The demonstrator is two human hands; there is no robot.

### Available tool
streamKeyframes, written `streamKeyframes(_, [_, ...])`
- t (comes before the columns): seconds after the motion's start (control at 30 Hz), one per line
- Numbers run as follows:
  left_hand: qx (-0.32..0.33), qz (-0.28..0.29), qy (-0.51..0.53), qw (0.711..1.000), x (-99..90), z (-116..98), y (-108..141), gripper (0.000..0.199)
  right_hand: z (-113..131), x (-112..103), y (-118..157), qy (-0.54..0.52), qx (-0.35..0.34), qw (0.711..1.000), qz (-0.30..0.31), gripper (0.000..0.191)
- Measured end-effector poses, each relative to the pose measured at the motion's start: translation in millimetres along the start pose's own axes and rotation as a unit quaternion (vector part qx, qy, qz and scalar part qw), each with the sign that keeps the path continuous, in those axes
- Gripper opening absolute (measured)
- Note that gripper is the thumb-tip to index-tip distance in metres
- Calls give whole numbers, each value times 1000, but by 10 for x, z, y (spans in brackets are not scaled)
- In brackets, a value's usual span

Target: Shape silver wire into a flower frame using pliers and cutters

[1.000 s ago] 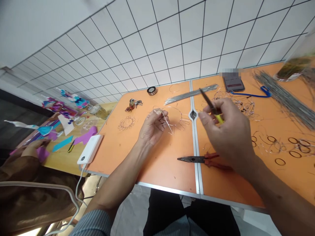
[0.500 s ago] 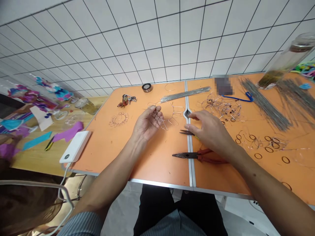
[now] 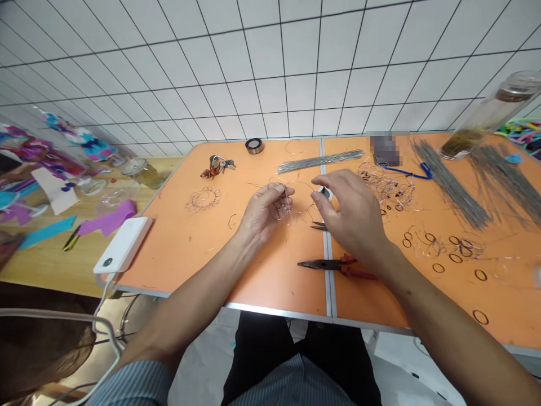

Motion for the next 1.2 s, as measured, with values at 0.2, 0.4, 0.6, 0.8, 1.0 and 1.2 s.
streamKeyframes(0.2, [-19, 43, -34, 998, 103, 107, 50, 32, -177, 234, -106, -32, 100, 991, 82, 16])
streamKeyframes(0.4, [-26, 69, -117, 990, 108, 138, 30, 26, -290, 287, -104, -56, 137, 977, 154, 17])
streamKeyframes(0.6, [-35, 75, -163, 983, 126, 145, 58, 29, -394, 311, -78, -68, 161, 967, 184, 15])
streamKeyframes(0.8, [-30, 82, -206, 975, 127, 155, 61, 34, -409, 342, -31, -69, 164, 962, 206, 17])
streamKeyframes(1.0, [-35, 116, -223, 967, 175, 171, 62, 44, -366, 411, 10, -58, 150, 957, 243, 19])
streamKeyframes(1.2, [-52, 101, -222, 968, 143, 199, 33, 34, -392, 489, 63, -72, 152, 955, 245, 18])
Point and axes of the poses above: each hand's wrist, its own y-axis away from the middle knuckle, its own x-axis out of the palm, z = x × y, the point moved 10 cm from there along -y, towards the middle knuckle
